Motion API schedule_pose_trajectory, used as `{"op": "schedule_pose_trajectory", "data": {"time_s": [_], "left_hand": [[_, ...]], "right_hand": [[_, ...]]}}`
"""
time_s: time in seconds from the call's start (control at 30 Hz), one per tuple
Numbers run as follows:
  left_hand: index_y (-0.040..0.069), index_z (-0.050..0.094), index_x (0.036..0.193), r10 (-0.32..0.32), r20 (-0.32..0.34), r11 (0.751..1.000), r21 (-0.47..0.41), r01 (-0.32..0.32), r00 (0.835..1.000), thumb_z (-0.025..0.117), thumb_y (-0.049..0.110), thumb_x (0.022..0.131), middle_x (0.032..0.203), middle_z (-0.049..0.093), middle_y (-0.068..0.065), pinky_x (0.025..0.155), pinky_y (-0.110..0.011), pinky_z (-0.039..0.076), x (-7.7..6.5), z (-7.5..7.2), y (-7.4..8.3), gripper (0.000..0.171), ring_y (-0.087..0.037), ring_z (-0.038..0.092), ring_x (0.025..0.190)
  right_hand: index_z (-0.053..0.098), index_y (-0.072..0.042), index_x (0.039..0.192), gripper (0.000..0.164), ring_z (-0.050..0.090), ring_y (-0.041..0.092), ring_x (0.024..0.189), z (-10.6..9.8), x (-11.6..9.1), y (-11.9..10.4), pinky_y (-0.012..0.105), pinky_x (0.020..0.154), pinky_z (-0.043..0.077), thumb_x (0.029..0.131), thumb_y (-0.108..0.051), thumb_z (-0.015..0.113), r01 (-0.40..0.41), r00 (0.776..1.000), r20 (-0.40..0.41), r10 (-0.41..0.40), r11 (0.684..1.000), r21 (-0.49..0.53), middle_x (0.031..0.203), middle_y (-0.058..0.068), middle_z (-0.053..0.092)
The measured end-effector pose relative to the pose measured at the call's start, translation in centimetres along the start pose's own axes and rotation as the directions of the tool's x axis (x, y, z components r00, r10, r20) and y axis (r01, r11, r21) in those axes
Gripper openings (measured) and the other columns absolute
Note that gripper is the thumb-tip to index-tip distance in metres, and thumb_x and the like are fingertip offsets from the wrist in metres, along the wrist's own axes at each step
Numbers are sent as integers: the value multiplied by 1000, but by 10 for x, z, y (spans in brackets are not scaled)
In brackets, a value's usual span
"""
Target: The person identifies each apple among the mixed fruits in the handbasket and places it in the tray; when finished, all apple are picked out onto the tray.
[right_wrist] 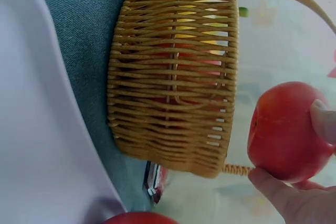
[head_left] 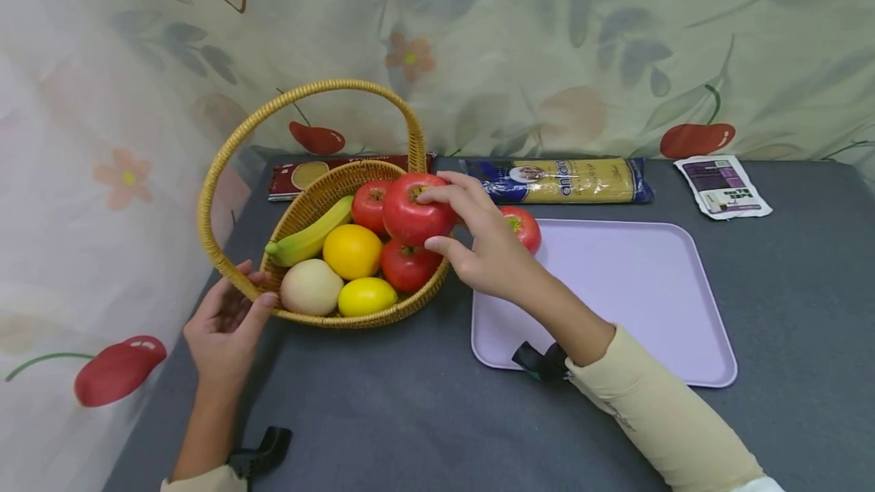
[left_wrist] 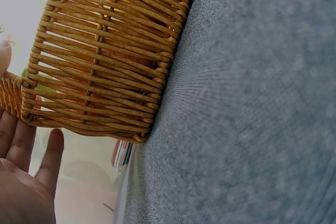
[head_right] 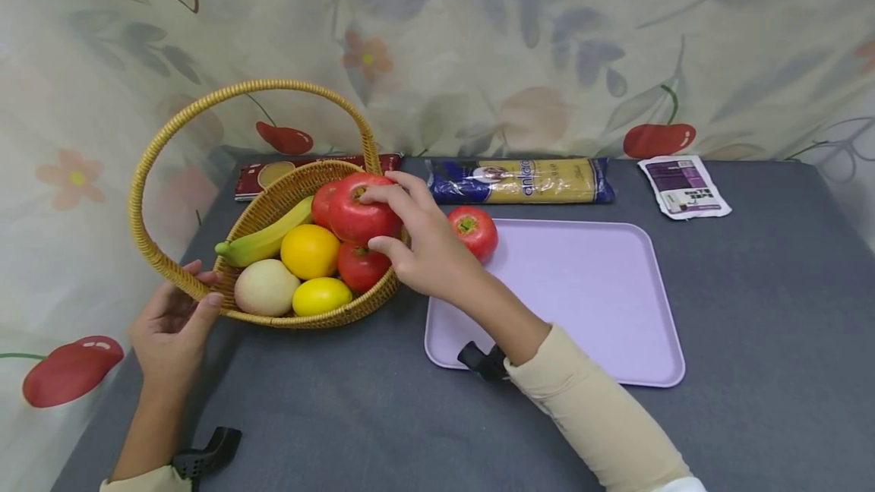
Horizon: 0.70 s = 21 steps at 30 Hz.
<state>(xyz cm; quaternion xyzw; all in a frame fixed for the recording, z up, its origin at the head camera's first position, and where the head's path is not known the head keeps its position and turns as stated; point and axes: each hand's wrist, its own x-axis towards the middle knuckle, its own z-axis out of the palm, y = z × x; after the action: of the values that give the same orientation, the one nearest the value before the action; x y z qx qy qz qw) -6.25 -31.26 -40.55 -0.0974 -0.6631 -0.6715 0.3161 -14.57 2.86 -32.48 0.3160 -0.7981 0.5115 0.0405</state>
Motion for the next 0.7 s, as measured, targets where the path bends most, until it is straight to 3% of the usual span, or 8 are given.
{"op": "schedule_pose_trajectory", "data": {"time_s": [0.33,0.7], "left_hand": [[-21,58,122,15,7,999,-28,-15,1000,64,-25,80,107,69,-25,84,-23,56,0,1,-2,43,-26,69,98],[-19,59,123,1,-1,1000,-3,-1,1000,64,-24,80,107,69,-24,85,-23,56,-1,0,1,43,-25,69,98]], "right_hand": [[60,-7,130,44,42,28,134,-15,-16,9,47,101,50,88,-2,75,-18,996,-87,21,999,28,151,12,37],[60,-5,130,46,42,28,135,-32,-28,22,49,100,50,86,2,75,-93,984,-146,102,993,68,150,10,39]]}}
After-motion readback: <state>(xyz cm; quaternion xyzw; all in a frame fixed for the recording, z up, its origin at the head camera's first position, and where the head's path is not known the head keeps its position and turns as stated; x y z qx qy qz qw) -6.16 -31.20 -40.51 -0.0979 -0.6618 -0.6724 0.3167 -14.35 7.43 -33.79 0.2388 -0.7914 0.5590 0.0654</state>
